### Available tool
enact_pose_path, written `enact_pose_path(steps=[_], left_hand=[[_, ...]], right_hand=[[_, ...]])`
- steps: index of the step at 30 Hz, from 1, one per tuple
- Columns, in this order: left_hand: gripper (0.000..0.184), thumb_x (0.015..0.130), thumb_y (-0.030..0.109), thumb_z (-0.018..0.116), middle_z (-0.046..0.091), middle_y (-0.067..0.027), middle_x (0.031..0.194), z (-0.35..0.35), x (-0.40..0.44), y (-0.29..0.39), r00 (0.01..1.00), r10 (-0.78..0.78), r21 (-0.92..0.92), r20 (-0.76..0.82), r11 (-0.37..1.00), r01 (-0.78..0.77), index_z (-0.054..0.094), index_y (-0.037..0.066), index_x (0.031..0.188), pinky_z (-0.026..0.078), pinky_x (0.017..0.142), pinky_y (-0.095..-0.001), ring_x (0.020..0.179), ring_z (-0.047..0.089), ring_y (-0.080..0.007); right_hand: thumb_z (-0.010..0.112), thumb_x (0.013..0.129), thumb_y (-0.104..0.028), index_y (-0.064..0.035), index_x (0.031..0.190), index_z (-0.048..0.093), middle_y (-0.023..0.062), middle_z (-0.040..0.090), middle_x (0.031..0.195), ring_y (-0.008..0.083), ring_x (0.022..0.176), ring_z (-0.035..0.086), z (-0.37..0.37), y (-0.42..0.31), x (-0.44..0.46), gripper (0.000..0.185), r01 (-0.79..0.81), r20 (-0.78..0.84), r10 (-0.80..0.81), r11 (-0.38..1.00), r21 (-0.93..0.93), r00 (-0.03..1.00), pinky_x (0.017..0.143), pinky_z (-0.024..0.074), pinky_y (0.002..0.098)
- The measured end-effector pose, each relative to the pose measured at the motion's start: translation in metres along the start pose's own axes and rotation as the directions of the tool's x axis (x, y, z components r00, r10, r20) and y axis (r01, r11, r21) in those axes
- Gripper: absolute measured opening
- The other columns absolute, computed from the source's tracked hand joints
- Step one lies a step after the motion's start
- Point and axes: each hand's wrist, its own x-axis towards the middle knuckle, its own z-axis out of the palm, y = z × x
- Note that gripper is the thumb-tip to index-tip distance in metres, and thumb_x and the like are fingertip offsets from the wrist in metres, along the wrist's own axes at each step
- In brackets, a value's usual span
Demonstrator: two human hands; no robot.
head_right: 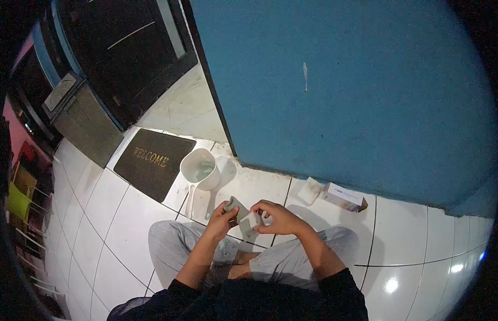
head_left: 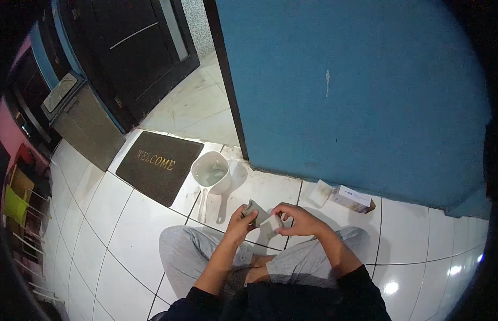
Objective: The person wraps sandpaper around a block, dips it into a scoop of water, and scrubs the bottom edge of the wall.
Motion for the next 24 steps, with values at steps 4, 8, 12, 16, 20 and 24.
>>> enact_pose_path(steps=[4,8,12,16,20,24], left_hand=[[0.021,0.080,0.014,0.057,0.054,-0.0033,0.084,-0.001,0.004,0.000,0.999,-0.025,-0.131,-0.037,0.991,0.020,0.047,0.006,0.097,0.048,0.062,-0.0294,0.075,0.055,-0.0140],[0.019,0.080,0.015,0.056,0.055,-0.0036,0.083,-0.001,0.005,0.004,0.997,-0.025,-0.177,-0.074,0.984,0.011,0.047,0.007,0.095,0.048,0.060,-0.0303,0.074,0.056,-0.0145],[0.018,0.080,0.015,0.056,0.055,-0.0035,0.082,-0.004,0.010,0.001,0.994,-0.056,-0.171,-0.090,0.984,0.040,0.047,0.008,0.094,0.048,0.059,-0.0296,0.072,0.056,-0.0145],[0.016,0.080,0.012,0.056,0.056,-0.0033,0.081,-0.015,0.020,-0.012,0.996,-0.056,-0.191,-0.072,0.981,0.041,0.047,0.008,0.092,0.047,0.058,-0.0292,0.069,0.056,-0.0147],[0.016,0.080,0.010,0.055,0.056,-0.0032,0.077,-0.014,0.023,-0.012,0.990,-0.025,-0.228,-0.142,0.974,-0.008,0.047,0.008,0.092,0.047,0.056,-0.0292,0.066,0.056,-0.0147],[0.014,0.080,0.010,0.055,0.056,-0.0029,0.077,-0.015,0.029,-0.010,0.984,0.052,-0.254,-0.172,0.963,-0.096,0.047,0.009,0.091,0.047,0.056,-0.0287,0.067,0.056,-0.0138]], right_hand=[[0.065,0.064,-0.008,-0.0087,0.103,0.048,0.0039,0.049,0.101,0.0164,0.092,0.047,-0.002,-0.007,0.000,0.042,0.075,-0.001,-0.075,0.997,-0.001,0.997,0.075,0.0401,0.0302],[0.064,0.062,-0.005,-0.0095,0.103,0.048,0.0041,0.046,0.105,0.0172,0.099,0.044,-0.003,-0.010,0.000,0.044,0.118,0.026,-0.119,0.993,0.031,0.993,0.078,0.0385,0.0308],[0.064,0.060,-0.004,-0.0098,0.102,0.048,0.0045,0.046,0.105,0.0188,0.101,0.043,-0.003,-0.014,0.001,0.046,0.192,-0.018,-0.193,0.980,-0.044,0.981,0.079,0.0375,0.0308],[0.063,0.060,-0.003,-0.0093,0.101,0.048,0.0049,0.046,0.103,0.0190,0.100,0.043,-0.006,-0.019,0.001,0.045,0.195,-0.118,-0.192,0.981,0.012,0.974,0.079,0.0377,0.0309],[0.064,0.059,-0.004,-0.0083,0.099,0.048,0.0054,0.047,0.102,0.0190,0.097,0.045,-0.005,-0.018,0.000,0.043,0.236,-0.305,-0.241,0.970,-0.054,0.921,0.078,0.0379,0.0312],[0.064,0.057,-0.004,-0.0080,0.095,0.051,0.0069,0.050,0.098,0.0240,0.094,0.046,-0.007,-0.018,0.002,0.040,0.257,-0.484,-0.371,0.923,-0.288,0.792,0.077,0.0392,0.0346]])
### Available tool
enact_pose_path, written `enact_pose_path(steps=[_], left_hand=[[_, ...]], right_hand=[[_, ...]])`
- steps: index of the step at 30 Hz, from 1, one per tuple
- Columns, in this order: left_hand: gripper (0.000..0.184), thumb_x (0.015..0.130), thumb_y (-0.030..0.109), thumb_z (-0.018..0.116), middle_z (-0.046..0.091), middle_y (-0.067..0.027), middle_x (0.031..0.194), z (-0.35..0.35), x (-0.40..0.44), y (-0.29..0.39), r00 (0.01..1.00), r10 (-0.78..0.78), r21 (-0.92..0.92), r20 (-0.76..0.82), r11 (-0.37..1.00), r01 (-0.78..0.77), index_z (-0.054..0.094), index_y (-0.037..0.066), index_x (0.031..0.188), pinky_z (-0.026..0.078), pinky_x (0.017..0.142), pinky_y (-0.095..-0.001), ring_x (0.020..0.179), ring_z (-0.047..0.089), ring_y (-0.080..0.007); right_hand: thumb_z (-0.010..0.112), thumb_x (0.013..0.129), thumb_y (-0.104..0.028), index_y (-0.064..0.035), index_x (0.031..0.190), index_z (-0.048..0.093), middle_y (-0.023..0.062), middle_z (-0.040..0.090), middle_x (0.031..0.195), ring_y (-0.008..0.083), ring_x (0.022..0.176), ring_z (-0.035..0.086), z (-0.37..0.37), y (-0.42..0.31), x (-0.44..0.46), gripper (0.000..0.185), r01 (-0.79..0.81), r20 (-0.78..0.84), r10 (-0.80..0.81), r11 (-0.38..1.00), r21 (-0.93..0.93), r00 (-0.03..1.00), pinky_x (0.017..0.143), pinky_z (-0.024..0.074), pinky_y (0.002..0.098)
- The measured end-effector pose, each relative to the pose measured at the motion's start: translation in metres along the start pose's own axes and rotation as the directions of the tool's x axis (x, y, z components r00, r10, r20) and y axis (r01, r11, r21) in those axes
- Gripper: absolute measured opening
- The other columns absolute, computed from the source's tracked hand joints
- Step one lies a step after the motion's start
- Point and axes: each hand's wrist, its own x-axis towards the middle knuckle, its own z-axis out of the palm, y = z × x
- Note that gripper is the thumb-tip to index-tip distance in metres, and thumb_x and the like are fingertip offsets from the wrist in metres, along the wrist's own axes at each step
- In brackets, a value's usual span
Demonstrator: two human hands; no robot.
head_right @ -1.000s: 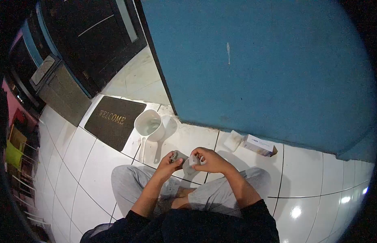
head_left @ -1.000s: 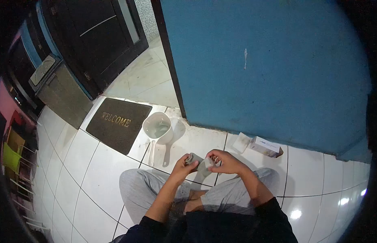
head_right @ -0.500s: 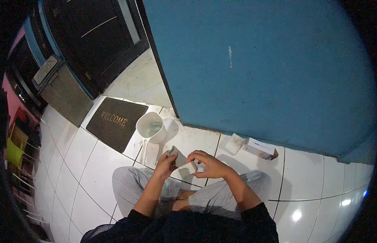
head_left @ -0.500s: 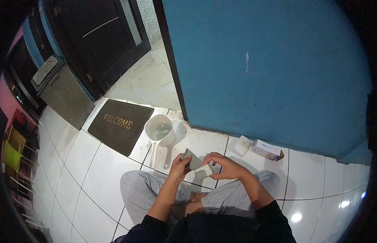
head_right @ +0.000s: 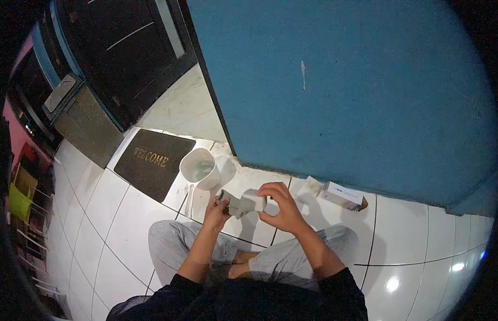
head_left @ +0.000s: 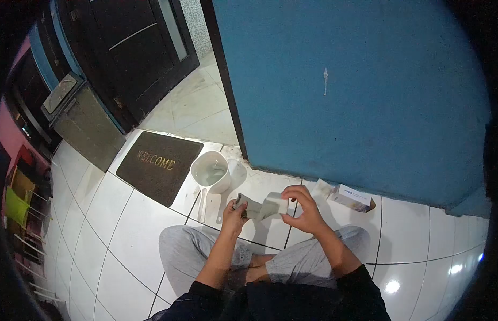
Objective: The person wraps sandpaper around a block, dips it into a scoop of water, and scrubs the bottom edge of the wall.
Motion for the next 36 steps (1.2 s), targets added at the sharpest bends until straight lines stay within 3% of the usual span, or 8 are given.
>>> enact_pose_path(steps=[6,9,11,12,14,19,27,36], left_hand=[[0.012,0.081,0.009,0.054,0.055,-0.0022,0.078,0.001,0.002,0.014,0.992,0.122,0.119,-0.038,0.986,-0.117,0.049,0.009,0.091,0.047,0.056,-0.0266,0.066,0.054,-0.0111],[0.012,0.081,0.009,0.054,0.054,-0.0009,0.075,0.000,0.001,0.022,0.964,0.204,0.107,-0.172,0.976,-0.187,0.049,0.008,0.092,0.046,0.055,-0.0257,0.064,0.053,-0.0096],[0.012,0.081,0.010,0.054,0.053,0.0000,0.072,-0.015,0.006,0.024,0.924,0.374,0.237,-0.081,0.907,-0.347,0.050,0.006,0.091,0.043,0.053,-0.0229,0.063,0.050,-0.0075],[0.010,0.081,0.010,0.054,0.053,-0.0008,0.071,-0.019,0.006,0.025,0.902,0.431,0.361,-0.010,0.843,-0.399,0.051,0.004,0.089,0.039,0.052,-0.0206,0.061,0.048,-0.0063],[0.010,0.081,0.010,0.053,0.053,-0.0010,0.070,-0.017,0.003,0.025,0.889,0.444,0.472,0.107,0.765,-0.439,0.052,0.003,0.088,0.038,0.052,-0.0201,0.060,0.047,-0.0064],[0.013,0.082,0.010,0.050,0.053,-0.0013,0.068,0.018,-0.020,0.033,0.902,0.302,0.601,0.307,0.674,-0.430,0.055,0.002,0.091,0.037,0.052,-0.0204,0.059,0.047,-0.0072],[0.018,0.085,0.012,0.046,0.053,-0.0014,0.070,0.033,-0.024,0.024,0.898,0.056,0.515,0.436,0.803,-0.300,0.053,-0.003,0.093,0.042,0.062,-0.0211,0.066,0.050,-0.0071],[0.018,0.085,0.013,0.047,0.054,-0.0003,0.072,0.036,-0.032,0.033,0.894,0.059,0.615,0.445,0.706,-0.353,0.055,0.001,0.096,0.039,0.058,-0.0207,0.065,0.048,-0.0066]], right_hand=[[0.064,0.053,-0.004,-0.0062,0.092,0.051,0.0102,0.050,0.095,0.0271,0.090,0.047,-0.006,-0.001,0.001,0.041,0.126,-0.112,-0.184,0.910,-0.395,0.977,0.078,0.0387,0.0359],[0.063,0.053,-0.004,-0.0055,0.091,0.050,0.0114,0.050,0.095,0.0281,0.090,0.047,-0.017,-0.004,0.004,0.041,0.012,-0.267,-0.137,0.907,-0.421,0.954,0.077,0.0389,0.0355],[0.064,0.055,-0.004,-0.0056,0.094,0.049,0.0105,0.049,0.095,0.0251,0.090,0.047,-0.021,0.009,0.002,0.042,-0.061,-0.332,-0.083,0.914,-0.401,0.940,0.074,0.0395,0.0332],[0.064,0.057,-0.004,-0.0059,0.096,0.048,0.0094,0.049,0.096,0.0225,0.091,0.047,-0.022,0.013,0.000,0.042,-0.152,-0.351,0.075,0.968,-0.197,0.933,0.073,0.0395,0.0318],[0.065,0.064,-0.006,-0.0072,0.101,0.045,0.0055,0.048,0.098,0.0156,0.091,0.046,-0.022,0.033,-0.008,0.041,-0.274,-0.202,0.309,0.944,0.185,0.929,0.071,0.0395,0.0278],[0.063,0.066,0.000,-0.0087,0.103,0.045,0.0019,0.045,0.099,0.0125,0.094,0.045,-0.001,0.022,-0.008,0.042,-0.347,0.311,0.243,0.873,0.343,0.919,0.074,0.0379,0.0269],[0.062,0.066,-0.005,-0.0072,0.099,0.048,0.0008,0.046,0.096,0.0108,0.087,0.044,0.005,0.022,-0.011,0.036,-0.406,0.348,0.301,0.869,0.284,0.888,0.073,0.0382,0.0260],[0.061,0.068,-0.007,-0.0072,0.099,0.047,-0.0013,0.048,0.091,0.0098,0.083,0.044,0.000,0.017,-0.009,0.034,-0.483,0.400,0.366,0.840,0.247,0.840,0.072,0.0370,0.0243]])
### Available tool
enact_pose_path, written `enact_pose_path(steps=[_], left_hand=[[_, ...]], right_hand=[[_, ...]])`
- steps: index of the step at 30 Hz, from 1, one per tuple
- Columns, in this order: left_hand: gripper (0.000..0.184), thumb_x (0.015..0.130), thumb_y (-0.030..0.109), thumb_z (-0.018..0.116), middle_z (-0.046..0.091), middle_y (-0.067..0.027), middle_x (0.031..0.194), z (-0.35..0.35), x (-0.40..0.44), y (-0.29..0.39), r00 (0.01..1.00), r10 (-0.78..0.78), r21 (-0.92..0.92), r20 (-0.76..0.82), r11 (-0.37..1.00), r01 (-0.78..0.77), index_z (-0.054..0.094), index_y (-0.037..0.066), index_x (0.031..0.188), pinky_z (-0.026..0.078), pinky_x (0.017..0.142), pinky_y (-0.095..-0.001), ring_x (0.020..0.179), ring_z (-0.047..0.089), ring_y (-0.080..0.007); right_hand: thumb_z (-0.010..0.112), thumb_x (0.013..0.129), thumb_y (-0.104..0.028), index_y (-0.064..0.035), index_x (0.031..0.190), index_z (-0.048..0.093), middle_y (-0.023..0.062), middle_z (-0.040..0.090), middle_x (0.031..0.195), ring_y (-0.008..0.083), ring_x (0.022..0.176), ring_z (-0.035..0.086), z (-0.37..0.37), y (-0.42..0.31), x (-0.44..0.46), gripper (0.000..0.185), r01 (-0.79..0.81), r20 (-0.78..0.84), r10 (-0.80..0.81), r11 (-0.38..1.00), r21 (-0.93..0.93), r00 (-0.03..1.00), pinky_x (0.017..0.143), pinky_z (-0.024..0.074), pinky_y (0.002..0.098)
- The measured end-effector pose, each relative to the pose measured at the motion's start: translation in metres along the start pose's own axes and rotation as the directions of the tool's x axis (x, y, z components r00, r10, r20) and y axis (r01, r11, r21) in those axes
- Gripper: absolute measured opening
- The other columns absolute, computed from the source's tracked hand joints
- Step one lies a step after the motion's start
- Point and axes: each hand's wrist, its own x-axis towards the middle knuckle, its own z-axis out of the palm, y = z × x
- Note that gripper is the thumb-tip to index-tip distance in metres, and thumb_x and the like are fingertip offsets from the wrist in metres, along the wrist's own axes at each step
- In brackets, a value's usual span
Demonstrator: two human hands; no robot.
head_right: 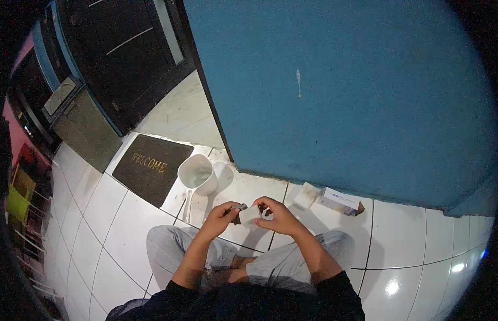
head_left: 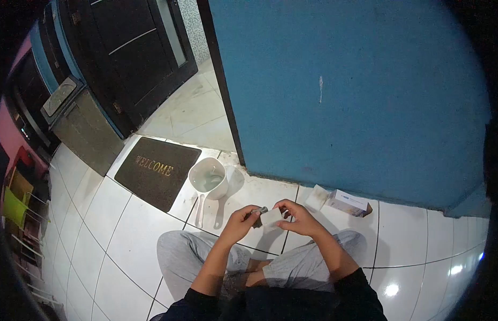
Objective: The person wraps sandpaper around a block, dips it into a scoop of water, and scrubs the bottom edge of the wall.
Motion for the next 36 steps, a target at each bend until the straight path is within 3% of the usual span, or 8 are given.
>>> enact_pose_path(steps=[11,20,22,25,26,28,34,36], left_hand=[[0.021,0.085,0.018,0.049,0.054,-0.0009,0.073,0.000,-0.004,0.001,0.999,0.045,0.008,-0.012,0.999,-0.044,0.056,0.000,0.095,0.040,0.060,-0.0215,0.066,0.048,-0.0078],[0.026,0.085,0.020,0.050,0.056,-0.0055,0.085,0.001,-0.009,0.016,1.000,0.022,-0.003,0.019,1.000,-0.022,0.052,0.001,0.103,0.042,0.066,-0.0227,0.076,0.051,-0.0108],[0.034,0.080,0.020,0.058,0.055,-0.0083,0.092,0.003,-0.010,0.019,0.995,0.091,0.067,0.034,0.993,-0.093,0.050,0.002,0.106,0.043,0.073,-0.0251,0.083,0.053,-0.0141],[0.045,0.073,0.018,0.066,0.053,-0.0100,0.100,0.008,-0.011,0.020,0.978,0.200,0.114,0.054,0.972,-0.205,0.047,0.002,0.110,0.044,0.078,-0.0286,0.088,0.053,-0.0165],[0.050,0.069,0.010,0.069,0.050,-0.0082,0.103,0.009,-0.011,0.020,0.984,0.164,0.083,0.076,0.982,-0.170,0.043,0.001,0.111,0.042,0.080,-0.0278,0.093,0.050,-0.0149],[0.049,0.070,0.009,0.068,0.050,-0.0080,0.102,0.011,-0.011,0.022,0.988,0.144,0.083,0.051,0.986,-0.148,0.043,0.001,0.111,0.042,0.080,-0.0275,0.093,0.050,-0.0146],[0.047,0.070,0.008,0.067,0.051,-0.0067,0.099,0.014,-0.013,0.032,0.994,0.111,-0.075,-0.003,0.991,-0.111,0.043,0.002,0.110,0.044,0.075,-0.0258,0.089,0.051,-0.0134],[0.046,0.070,0.008,0.067,0.051,-0.0067,0.098,0.014,-0.013,0.037,0.994,0.109,-0.117,-0.016,0.987,-0.110,0.043,0.003,0.109,0.045,0.073,-0.0254,0.088,0.051,-0.0133]], right_hand=[[0.061,0.068,-0.006,-0.0069,0.100,0.047,-0.0022,0.048,0.092,0.0084,0.083,0.044,0.001,0.004,0.001,0.035,-0.007,0.000,0.007,0.999,0.054,1.000,0.074,0.0352,0.0237],[0.063,0.070,-0.008,-0.0073,0.102,0.047,-0.0008,0.050,0.090,0.0094,0.083,0.047,0.001,0.016,0.003,0.036,-0.033,-0.035,0.038,0.987,0.155,0.999,0.073,0.0384,0.0253],[0.065,0.070,-0.012,-0.0071,0.101,0.047,0.0003,0.052,0.088,0.0109,0.084,0.049,0.002,0.017,0.003,0.036,-0.025,-0.058,0.035,0.985,0.170,0.998,0.073,0.0402,0.0271],[0.059,0.072,-0.002,-0.0072,0.104,0.044,-0.0008,0.048,0.094,0.0091,0.086,0.046,0.002,0.015,0.003,0.036,-0.064,-0.022,0.070,0.976,0.206,0.997,0.076,0.0374,0.0237],[0.060,0.072,-0.003,-0.0073,0.104,0.044,0.0000,0.048,0.094,0.0100,0.087,0.046,0.003,0.016,0.003,0.036,-0.047,-0.026,0.053,0.978,0.205,0.998,0.076,0.0375,0.0245],[0.060,0.072,-0.004,-0.0075,0.105,0.043,0.0008,0.048,0.095,0.0109,0.088,0.046,0.003,0.015,0.004,0.037,-0.030,-0.029,0.037,0.979,0.203,0.999,0.077,0.0375,0.0254],[0.067,0.071,-0.022,-0.0079,0.115,0.038,0.0058,0.050,0.099,0.0190,0.097,0.048,0.010,0.000,-0.002,0.054,0.087,-0.056,-0.083,0.993,0.079,0.995,0.082,0.0382,0.0321],[0.065,0.073,-0.026,-0.0054,0.114,0.042,0.0060,0.053,0.098,0.0192,0.093,0.051,0.015,-0.003,-0.003,0.051,-0.019,-0.007,0.019,0.998,-0.065,1.000,0.081,0.0394,0.0324]])
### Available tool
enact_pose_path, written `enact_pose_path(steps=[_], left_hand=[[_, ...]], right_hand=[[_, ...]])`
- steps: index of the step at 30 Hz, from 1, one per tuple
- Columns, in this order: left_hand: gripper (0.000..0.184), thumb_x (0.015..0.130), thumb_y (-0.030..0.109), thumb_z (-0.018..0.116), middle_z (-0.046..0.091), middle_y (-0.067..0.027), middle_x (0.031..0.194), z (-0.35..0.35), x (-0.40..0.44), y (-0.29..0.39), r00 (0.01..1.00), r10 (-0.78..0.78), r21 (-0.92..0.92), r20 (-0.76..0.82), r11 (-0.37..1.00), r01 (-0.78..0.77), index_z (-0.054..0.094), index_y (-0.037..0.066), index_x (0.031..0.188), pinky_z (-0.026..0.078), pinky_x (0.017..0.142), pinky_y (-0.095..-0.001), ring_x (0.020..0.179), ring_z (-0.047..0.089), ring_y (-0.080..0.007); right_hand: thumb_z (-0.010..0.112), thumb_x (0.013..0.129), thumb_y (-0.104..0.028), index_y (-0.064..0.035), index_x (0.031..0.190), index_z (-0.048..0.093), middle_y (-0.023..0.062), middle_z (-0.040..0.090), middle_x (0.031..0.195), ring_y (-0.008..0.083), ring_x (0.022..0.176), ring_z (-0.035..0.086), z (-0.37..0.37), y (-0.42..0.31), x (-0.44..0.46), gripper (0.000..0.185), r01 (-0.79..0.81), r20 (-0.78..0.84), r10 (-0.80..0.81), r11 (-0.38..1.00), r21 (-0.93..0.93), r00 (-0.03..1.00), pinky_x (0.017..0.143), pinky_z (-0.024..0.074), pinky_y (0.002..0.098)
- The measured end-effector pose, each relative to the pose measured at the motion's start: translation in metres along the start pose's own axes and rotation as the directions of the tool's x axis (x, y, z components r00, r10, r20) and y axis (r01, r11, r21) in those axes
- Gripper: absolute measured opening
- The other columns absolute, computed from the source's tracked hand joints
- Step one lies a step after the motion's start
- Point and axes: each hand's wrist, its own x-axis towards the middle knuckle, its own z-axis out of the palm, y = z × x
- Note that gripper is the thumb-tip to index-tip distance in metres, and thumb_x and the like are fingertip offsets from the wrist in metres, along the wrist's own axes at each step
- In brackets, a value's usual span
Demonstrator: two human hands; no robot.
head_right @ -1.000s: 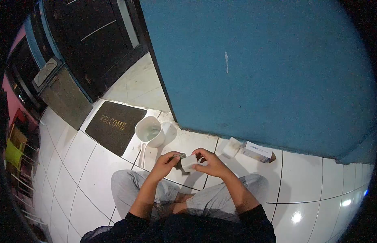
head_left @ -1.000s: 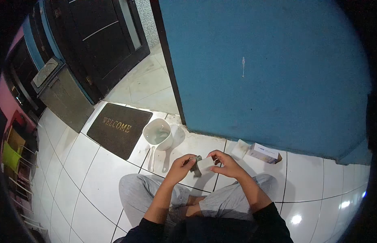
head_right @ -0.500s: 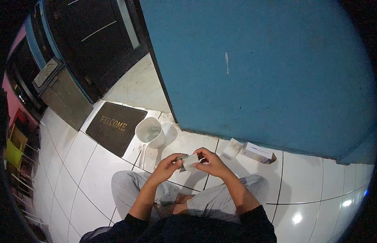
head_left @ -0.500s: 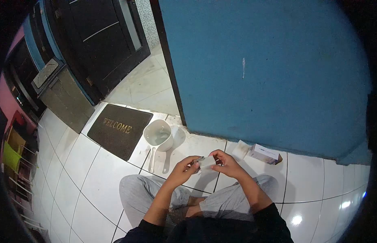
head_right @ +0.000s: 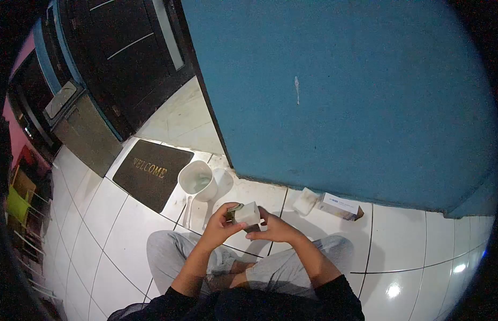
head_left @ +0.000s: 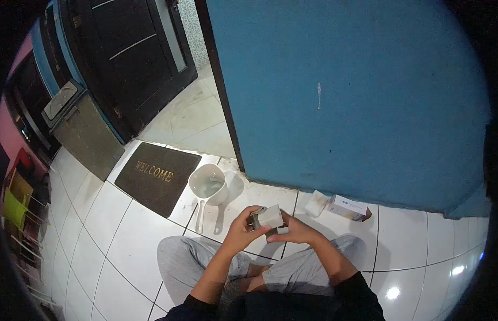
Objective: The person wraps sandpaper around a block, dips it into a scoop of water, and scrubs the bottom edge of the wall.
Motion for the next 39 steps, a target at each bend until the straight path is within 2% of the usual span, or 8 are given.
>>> enact_pose_path(steps=[4,6,10,13,19,26,31,39], left_hand=[[0.046,0.070,0.007,0.067,0.051,-0.0065,0.097,0.000,0.004,-0.002,0.990,0.055,-0.094,-0.128,0.993,-0.068,0.042,0.001,0.109,0.045,0.071,-0.0239,0.087,0.051,-0.0128],[0.046,0.070,0.007,0.067,0.050,-0.0065,0.097,-0.004,0.008,-0.009,0.972,0.103,-0.075,-0.211,0.990,-0.121,0.042,0.000,0.108,0.045,0.071,-0.0234,0.087,0.051,-0.0126],[0.045,0.069,0.006,0.067,0.053,-0.0076,0.091,-0.008,0.010,-0.018,0.902,0.100,-0.014,-0.421,0.993,-0.116,0.043,-0.001,0.106,0.045,0.068,-0.0223,0.081,0.053,-0.0124],[0.044,0.068,0.007,0.067,0.053,-0.0083,0.091,-0.005,0.010,-0.023,0.893,0.108,0.035,-0.437,0.994,-0.103,0.045,-0.001,0.105,0.045,0.066,-0.0218,0.081,0.053,-0.0140],[0.041,0.067,0.005,0.067,0.052,-0.0073,0.091,-0.005,0.012,-0.042,0.850,0.327,0.492,-0.413,0.866,-0.094,0.046,0.001,0.103,0.047,0.057,-0.0226,0.078,0.054,-0.0126],[0.042,0.068,0.002,0.064,0.046,-0.0115,0.098,0.005,0.008,-0.030,0.896,0.319,0.603,-0.308,0.794,-0.076,0.045,0.002,0.105,0.048,0.059,-0.0261,0.084,0.052,-0.0192],[0.042,0.069,-0.006,0.057,0.042,-0.0162,0.103,0.011,0.006,-0.029,0.875,0.468,0.713,-0.124,0.656,-0.249,0.045,0.002,0.108,0.048,0.067,-0.0271,0.088,0.050,-0.0276],[0.029,0.077,0.001,0.050,0.041,-0.0173,0.108,0.012,0.002,-0.033,0.889,0.433,0.567,-0.147,0.773,-0.282,0.047,0.000,0.106,0.047,0.072,-0.0311,0.096,0.049,-0.0290]], right_hand=[[0.063,0.075,-0.026,-0.0024,0.105,0.049,0.0076,0.057,0.090,0.0173,0.084,0.054,-0.001,0.015,0.007,0.040,-0.111,0.130,0.108,0.994,0.017,0.986,0.076,0.0417,0.0302],[0.061,0.077,-0.026,-0.0019,0.094,0.055,0.0059,0.058,0.076,0.0135,0.073,0.054,0.003,0.019,0.008,0.030,-0.067,-0.007,0.068,0.992,0.107,0.998,0.069,0.0425,0.0277],[0.059,0.078,-0.025,-0.0029,0.092,0.055,0.0046,0.057,0.073,0.0102,0.068,0.050,0.002,0.026,0.010,0.026,-0.095,-0.030,0.096,0.995,0.032,0.995,0.062,0.0409,0.0257],[0.059,0.078,-0.025,-0.0033,0.090,0.055,0.0033,0.055,0.071,0.0084,0.065,0.047,0.004,0.024,0.010,0.025,-0.074,-0.008,0.075,0.993,0.097,0.997,0.059,0.0392,0.0253],[0.059,0.079,-0.023,-0.0024,0.090,0.056,0.0034,0.056,0.071,0.0081,0.067,0.048,0.004,0.017,0.009,0.024,-0.032,-0.049,0.036,0.997,0.073,0.998,0.061,0.0400,0.0248],[0.058,0.079,-0.023,-0.0014,0.091,0.057,0.0039,0.058,0.076,0.0087,0.072,0.050,0.005,0.012,0.008,0.025,-0.112,-0.104,0.126,0.985,0.127,0.987,0.066,0.0413,0.0246],[0.057,0.080,-0.022,-0.0015,0.092,0.058,0.0034,0.059,0.078,0.0084,0.074,0.051,0.008,0.017,0.009,0.024,-0.109,-0.116,0.132,0.975,0.192,0.984,0.068,0.0410,0.0236],[0.056,0.080,-0.018,-0.0018,0.095,0.055,0.0041,0.059,0.084,0.0093,0.075,0.052,0.005,0.016,0.009,0.022,-0.116,-0.236,0.150,0.982,0.152,0.960,0.067,0.0425,0.0250]])
